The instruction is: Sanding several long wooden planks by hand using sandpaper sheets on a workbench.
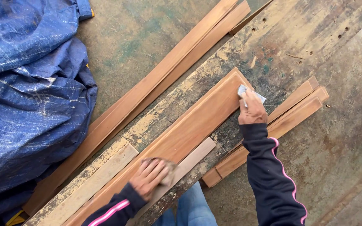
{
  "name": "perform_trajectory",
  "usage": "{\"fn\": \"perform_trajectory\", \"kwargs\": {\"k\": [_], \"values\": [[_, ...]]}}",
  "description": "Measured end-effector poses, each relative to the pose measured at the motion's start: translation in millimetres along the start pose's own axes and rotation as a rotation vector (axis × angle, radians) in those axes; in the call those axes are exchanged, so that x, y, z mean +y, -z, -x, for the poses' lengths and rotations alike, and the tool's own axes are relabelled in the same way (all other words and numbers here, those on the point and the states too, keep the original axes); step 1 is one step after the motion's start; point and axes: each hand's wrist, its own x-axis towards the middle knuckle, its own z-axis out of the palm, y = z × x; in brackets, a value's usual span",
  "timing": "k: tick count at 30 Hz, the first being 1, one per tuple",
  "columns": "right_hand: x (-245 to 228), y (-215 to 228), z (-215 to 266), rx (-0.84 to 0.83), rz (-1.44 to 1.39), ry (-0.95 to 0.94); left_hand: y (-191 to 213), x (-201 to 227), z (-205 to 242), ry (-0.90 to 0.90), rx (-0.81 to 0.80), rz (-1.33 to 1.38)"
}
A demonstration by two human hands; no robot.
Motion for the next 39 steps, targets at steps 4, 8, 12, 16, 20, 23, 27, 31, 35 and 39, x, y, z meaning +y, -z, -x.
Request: {"fn": "perform_trajectory", "kwargs": {"k": [4,8,12,16,20,23,27,31,35,39], "values": [[0,58,14,0.237,-0.205,-0.363,-117,-34,-233,-0.170,0.012,0.037],[6,94,60,0.408,-0.402,-0.583,-143,-16,-344,-0.145,0.125,-0.029],[-2,127,116,0.399,-0.518,-0.731,-91,-6,-216,-0.199,0.119,0.116],[2,130,149,0.440,-0.542,-0.810,-86,-25,-183,-0.145,0.000,-0.054],[-3,122,137,0.416,-0.516,-0.811,-126,-17,-303,-0.162,-0.098,-0.156],[-11,103,103,0.347,-0.419,-0.662,-136,-14,-327,-0.138,-0.002,-0.141],[-20,76,36,0.224,-0.127,-0.202,-72,-21,-192,-0.105,-0.020,-0.069],[-48,-2,37,0.074,0.110,-0.003,11,-17,-40,-0.036,-0.114,-0.147],[-97,-9,78,-0.035,-0.013,0.159,22,-27,-2,-0.082,0.005,-0.184],[-31,-5,30,0.001,0.055,0.161,18,-29,4,-0.064,0.003,-0.163]]}}
